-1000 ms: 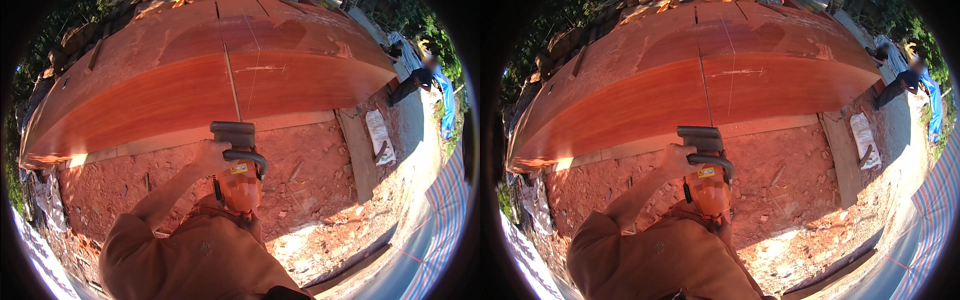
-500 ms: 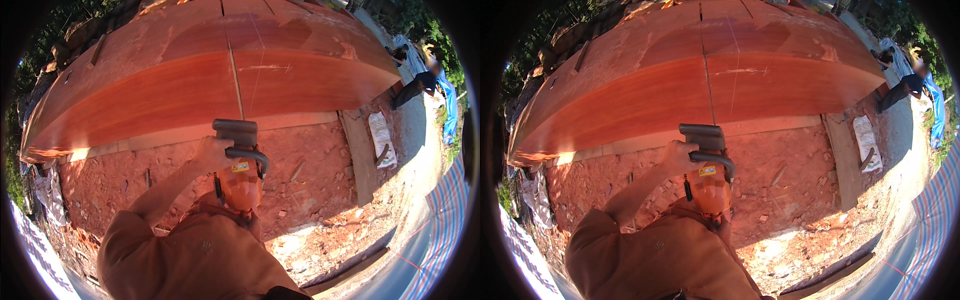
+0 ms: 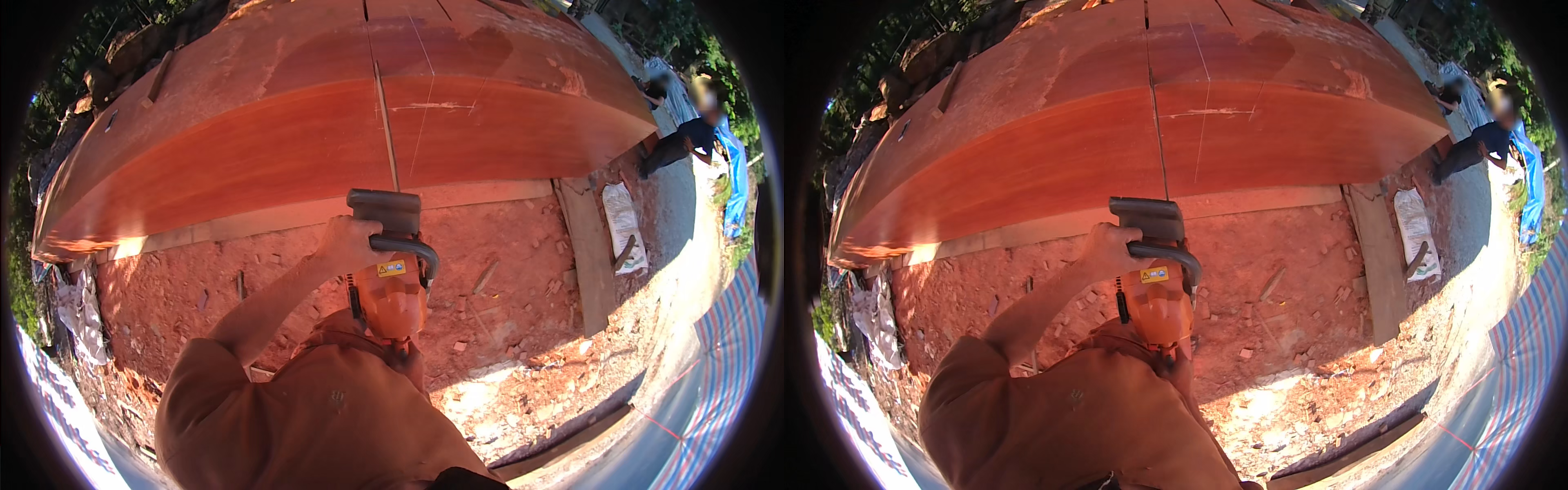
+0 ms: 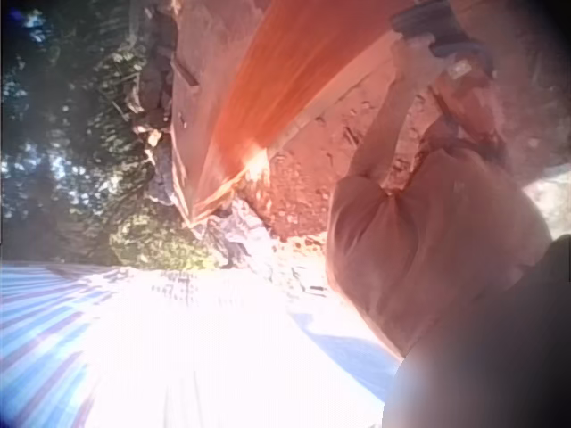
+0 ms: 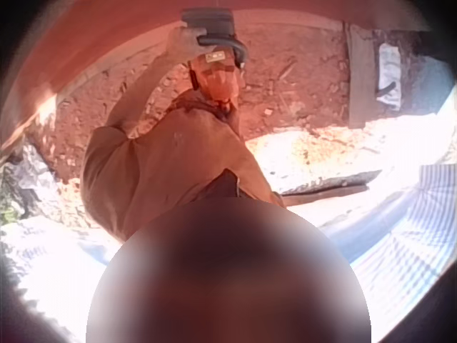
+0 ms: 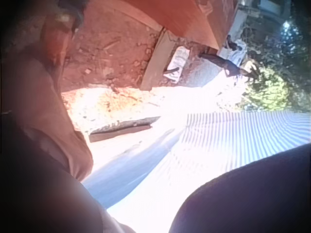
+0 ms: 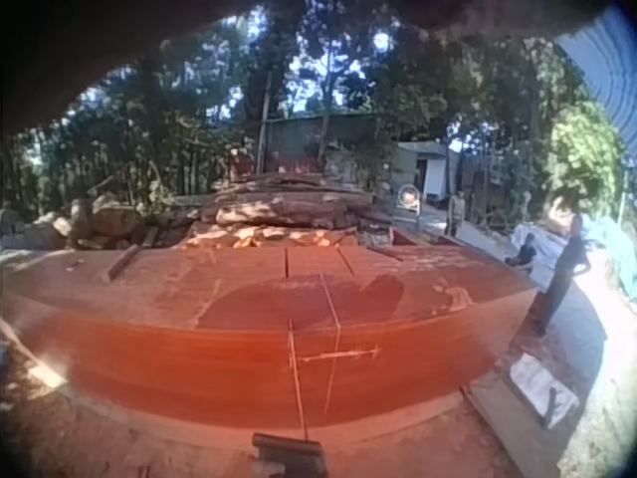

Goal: The person uses a chainsaw to cut a large red-painted wooden panel into sections. They guide the saw along marked lines, complete one cut, then reposition to make a second cut on the same panel.

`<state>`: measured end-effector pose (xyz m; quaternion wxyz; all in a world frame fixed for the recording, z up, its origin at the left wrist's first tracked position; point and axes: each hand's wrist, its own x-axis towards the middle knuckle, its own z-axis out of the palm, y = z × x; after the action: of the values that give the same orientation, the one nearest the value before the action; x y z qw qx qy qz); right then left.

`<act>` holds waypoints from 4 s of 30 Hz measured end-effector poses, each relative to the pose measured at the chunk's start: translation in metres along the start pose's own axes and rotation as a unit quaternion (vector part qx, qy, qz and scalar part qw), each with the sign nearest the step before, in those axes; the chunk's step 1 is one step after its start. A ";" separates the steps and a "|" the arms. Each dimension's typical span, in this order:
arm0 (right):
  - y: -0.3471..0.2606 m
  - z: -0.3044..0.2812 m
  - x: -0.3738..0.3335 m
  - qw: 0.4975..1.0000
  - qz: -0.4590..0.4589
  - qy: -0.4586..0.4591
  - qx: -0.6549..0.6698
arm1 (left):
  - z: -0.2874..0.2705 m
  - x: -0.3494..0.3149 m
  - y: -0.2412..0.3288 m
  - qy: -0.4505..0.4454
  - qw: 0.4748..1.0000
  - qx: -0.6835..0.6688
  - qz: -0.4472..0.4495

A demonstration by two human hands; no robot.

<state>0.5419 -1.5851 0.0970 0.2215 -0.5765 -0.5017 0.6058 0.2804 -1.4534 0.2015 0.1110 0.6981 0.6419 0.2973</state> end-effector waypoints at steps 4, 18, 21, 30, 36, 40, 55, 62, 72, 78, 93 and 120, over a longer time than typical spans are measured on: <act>0.013 0.003 0.007 1.000 -0.012 -0.005 -0.019 | 0.001 0.001 0.000 0.013 1.000 0.006 0.010; 0.005 0.003 0.007 0.998 -0.007 0.014 -0.054 | 0.002 0.004 -0.004 -0.047 0.998 0.001 -0.036; 0.002 0.004 0.007 0.998 0.005 0.020 -0.054 | 0.002 0.005 -0.005 -0.036 0.999 0.004 -0.020; 0.017 0.005 0.014 0.997 0.025 0.002 -0.069 | 0.000 0.008 -0.008 -0.071 0.997 -0.003 -0.044; 0.037 0.010 0.019 0.998 0.030 -0.001 -0.063 | 0.001 0.009 -0.011 -0.063 0.998 0.005 -0.031; 0.033 0.010 0.019 0.998 0.008 0.009 -0.057 | 0.003 0.009 -0.015 -0.063 0.998 -0.002 -0.031; 0.001 0.011 0.021 0.994 0.030 0.006 -0.103 | 0.005 0.016 -0.025 -0.036 0.999 -0.006 0.004; 0.014 0.015 0.028 0.996 0.011 0.021 -0.081 | 0.006 0.020 -0.029 -0.038 0.999 -0.014 0.000; 0.006 0.014 0.034 0.994 0.012 0.006 -0.110 | 0.004 0.026 -0.031 -0.042 0.999 -0.008 -0.002; 0.009 0.016 0.040 0.995 0.013 0.007 -0.101 | 0.003 0.031 -0.035 -0.068 0.997 -0.012 -0.022; 0.017 0.026 0.058 0.990 -0.039 0.059 -0.125 | 0.005 0.042 -0.050 -0.035 0.999 -0.014 0.014; -0.006 0.035 0.071 0.992 -0.071 0.053 -0.088 | -0.003 0.060 -0.063 -0.089 0.995 0.013 -0.038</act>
<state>0.4911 -1.5350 0.0623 0.2385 -0.5878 -0.5802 0.5108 0.2259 -1.3867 0.1867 0.1695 0.6981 0.6596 0.2212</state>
